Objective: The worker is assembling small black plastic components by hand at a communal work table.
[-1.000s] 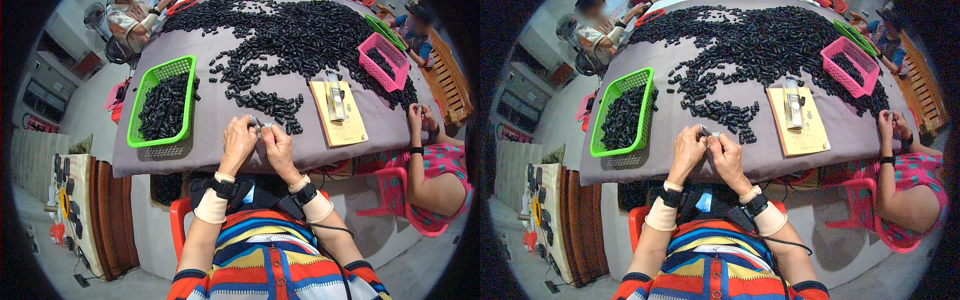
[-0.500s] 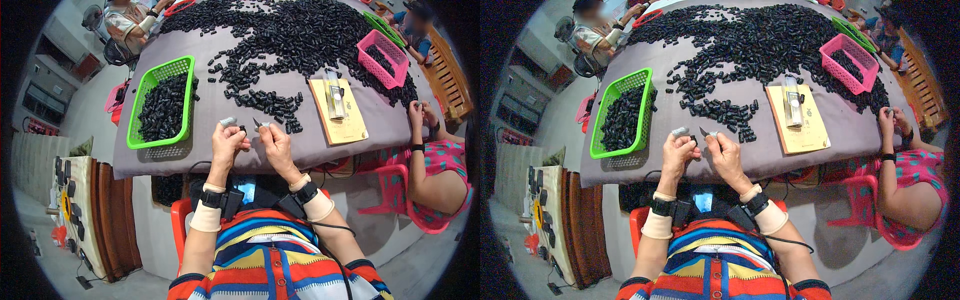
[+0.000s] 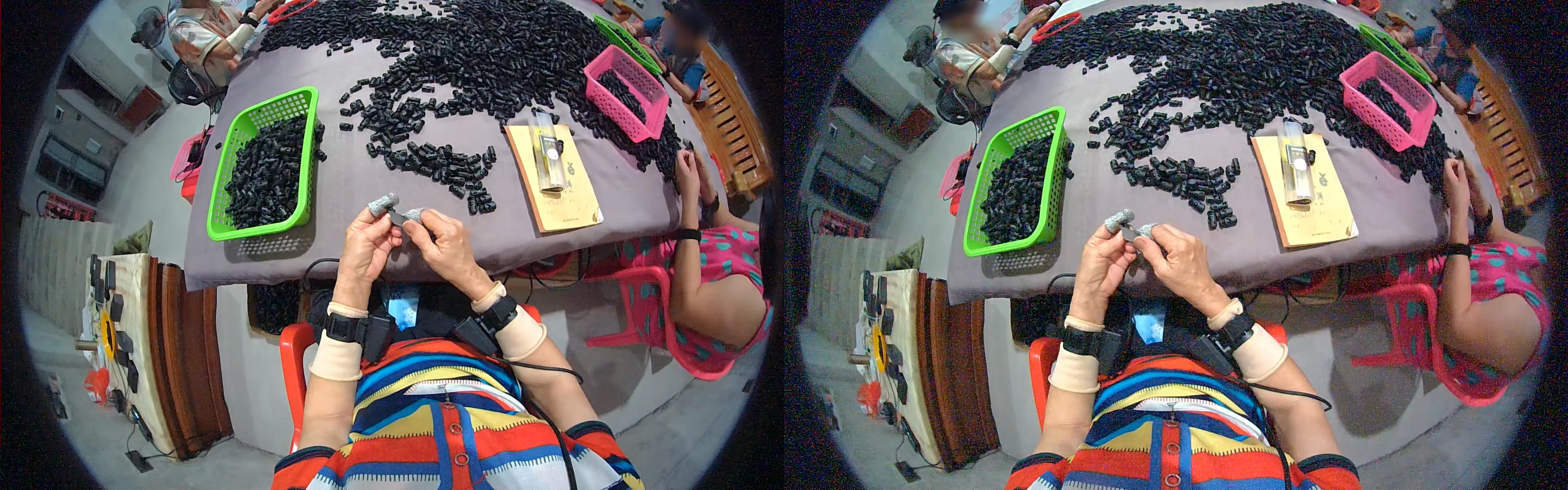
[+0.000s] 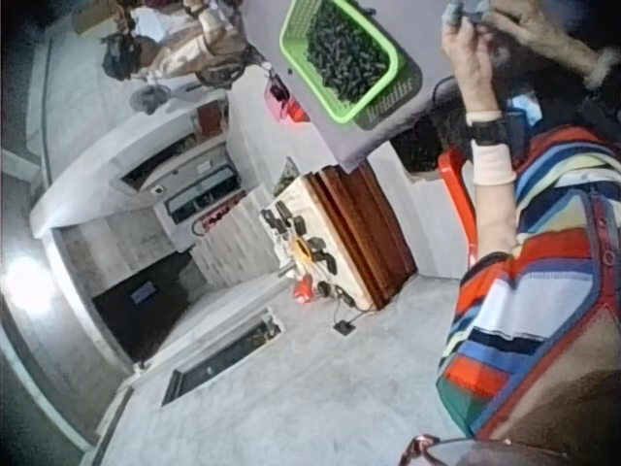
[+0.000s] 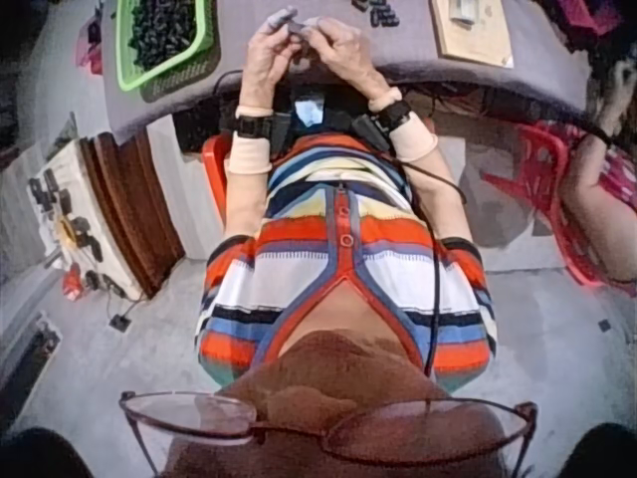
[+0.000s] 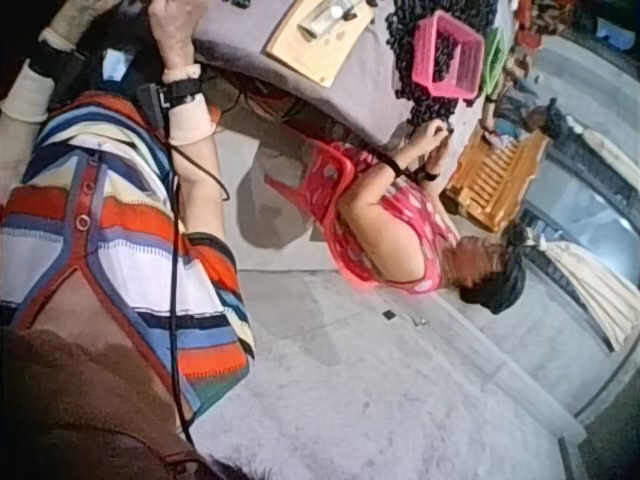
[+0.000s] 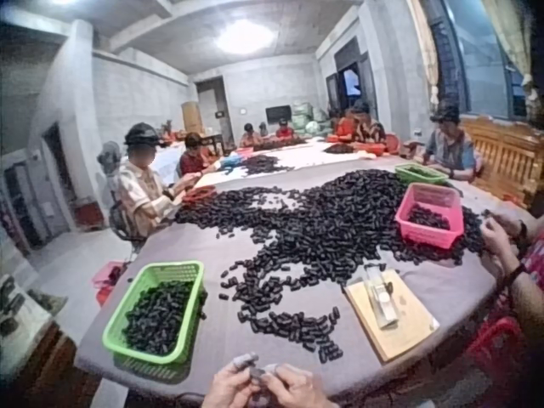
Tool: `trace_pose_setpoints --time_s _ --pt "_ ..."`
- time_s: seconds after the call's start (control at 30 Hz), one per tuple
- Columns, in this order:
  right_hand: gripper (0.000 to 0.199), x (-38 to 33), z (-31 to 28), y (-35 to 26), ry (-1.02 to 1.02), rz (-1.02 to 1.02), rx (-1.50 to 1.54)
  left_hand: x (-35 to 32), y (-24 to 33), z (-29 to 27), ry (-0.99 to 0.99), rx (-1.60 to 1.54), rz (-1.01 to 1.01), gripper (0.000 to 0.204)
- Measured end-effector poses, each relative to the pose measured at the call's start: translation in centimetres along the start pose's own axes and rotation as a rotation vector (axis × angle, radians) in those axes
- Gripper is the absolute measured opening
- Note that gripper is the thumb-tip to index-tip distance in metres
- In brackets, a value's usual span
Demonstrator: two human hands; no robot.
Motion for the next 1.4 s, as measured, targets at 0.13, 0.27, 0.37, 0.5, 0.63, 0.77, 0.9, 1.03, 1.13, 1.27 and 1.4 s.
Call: trace_pose_setpoints --time_s 0.13,0.27,0.37,0.5,0.63,0.77,0.9,1.03,1.13,1.27,1.4 --pt "0.019 0.0 -0.06 -0.16 -0.015 0.005 -0.06 0.07 -0.08 -0.09 -0.034 -0.006 0.003 0.025" --pt "0.02 0.02 0.13 -0.37 -0.03 -0.046 -0.118 0.04 -0.1 -0.04 -0.064 0.004 0.001 0.026" --pt "0.02 0.01 0.11 -0.49 -0.031 -0.062 -0.134 0.04 -0.17 -0.06 -0.092 -0.007 -0.004 0.026" --pt "0.02 -0.11 0.19 -0.3 -0.032 -0.053 -0.133 -0.07 -0.12 0.04 -0.084 -0.007 -0.017 0.026" --pt "0.02 -0.12 0.25 -0.19 -0.035 -0.051 -0.13 -0.11 -0.17 0.02 -0.097 -0.001 -0.026 0.026" --pt "0.02 0.04 0.21 -0.53 -0.045 -0.059 -0.134 -0.07 -0.21 -0.26 -0.172 -0.051 -0.034 0.033" --pt "0.019 0.04 0.23 -0.59 -0.036 -0.069 -0.145 -0.01 -0.17 -0.11 -0.168 -0.042 -0.036 0.032" --pt "0.019 -0.04 0.41 -0.38 -0.037 -0.076 -0.165 -0.17 -0.14 0.15 -0.079 -0.01 -0.033 0.022" --pt "0.019 -0.01 0.31 -0.43 -0.007 -0.07 -0.143 -0.19 -0.08 0.23 -0.079 -0.017 -0.032 0.021" --pt "0.02 -0.11 0.12 -0.09 0.017 -0.012 -0.102 -0.22 0.11 0.07 -0.062 -0.022 -0.053 0.028" --pt "0.02 -0.09 0.02 -0.12 0.023 -0.009 -0.099 -0.3 0.21 0.37 -0.092 -0.028 -0.04 0.027"
Point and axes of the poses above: each hand's wrist, its own x-axis towards the middle knuckle, its own z-axis out of the palm, y = z × x, the point moved 6 cm from there along x, towards the middle knuckle, and after that the axes turned 12 degrees about -z, right-handed, at the moved point
